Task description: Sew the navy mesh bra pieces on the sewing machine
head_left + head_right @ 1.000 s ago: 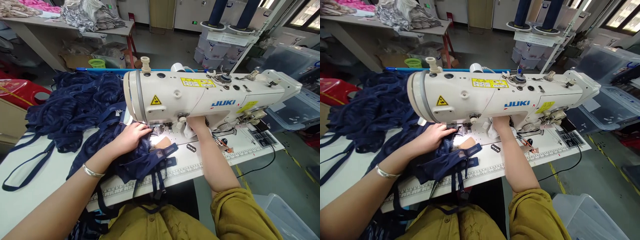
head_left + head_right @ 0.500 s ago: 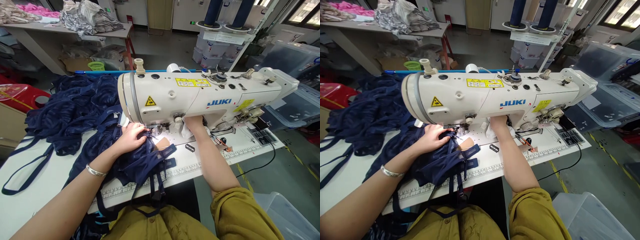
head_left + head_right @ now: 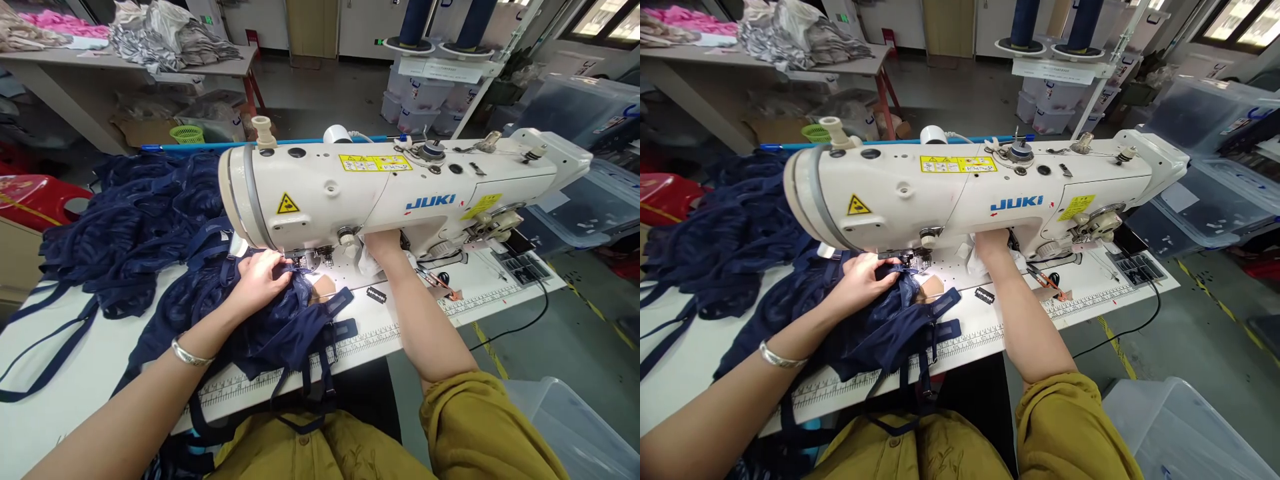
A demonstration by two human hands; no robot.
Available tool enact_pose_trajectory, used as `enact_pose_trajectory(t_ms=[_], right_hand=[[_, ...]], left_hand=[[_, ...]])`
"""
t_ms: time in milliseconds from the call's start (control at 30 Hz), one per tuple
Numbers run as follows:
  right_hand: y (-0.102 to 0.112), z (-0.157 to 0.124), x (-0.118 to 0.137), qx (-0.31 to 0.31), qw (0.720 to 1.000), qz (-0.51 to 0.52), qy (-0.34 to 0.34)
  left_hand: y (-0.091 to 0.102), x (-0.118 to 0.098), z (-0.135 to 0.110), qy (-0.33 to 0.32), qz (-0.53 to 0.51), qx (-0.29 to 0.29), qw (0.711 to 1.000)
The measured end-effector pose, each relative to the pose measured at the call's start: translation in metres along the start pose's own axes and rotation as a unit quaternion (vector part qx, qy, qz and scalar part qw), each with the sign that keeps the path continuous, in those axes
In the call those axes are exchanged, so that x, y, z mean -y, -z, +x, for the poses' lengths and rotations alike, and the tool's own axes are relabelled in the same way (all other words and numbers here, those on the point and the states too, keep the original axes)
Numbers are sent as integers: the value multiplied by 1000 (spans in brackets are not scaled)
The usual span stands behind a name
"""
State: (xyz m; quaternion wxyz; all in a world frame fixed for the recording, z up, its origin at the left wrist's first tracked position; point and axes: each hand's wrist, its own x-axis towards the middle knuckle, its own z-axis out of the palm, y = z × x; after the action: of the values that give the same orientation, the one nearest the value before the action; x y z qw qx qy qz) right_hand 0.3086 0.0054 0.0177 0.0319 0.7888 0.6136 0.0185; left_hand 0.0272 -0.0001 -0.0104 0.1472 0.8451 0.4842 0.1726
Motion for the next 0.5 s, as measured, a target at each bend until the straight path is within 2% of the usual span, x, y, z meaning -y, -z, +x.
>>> enact_pose_trajectory(t_ms=[67,167,300,400,500], right_hand=[[0,0,0,3,1000,2,-4],[-1,0,0,-6,1000,7,-9],[-1,1,0,-8,1000,14,-10],[-1,2,-1,7,1000,20,-8],[1,3,-3,12,1000,22,-4]], left_hand=[[0,0,0,-21,9,-2,1000],[1,-3,-3,-88,45,9,995],[6,-7,-6,-160,195,24,967],[14,0,-6,-155,282,20,947],[25,17,-8,-155,300,28,941]])
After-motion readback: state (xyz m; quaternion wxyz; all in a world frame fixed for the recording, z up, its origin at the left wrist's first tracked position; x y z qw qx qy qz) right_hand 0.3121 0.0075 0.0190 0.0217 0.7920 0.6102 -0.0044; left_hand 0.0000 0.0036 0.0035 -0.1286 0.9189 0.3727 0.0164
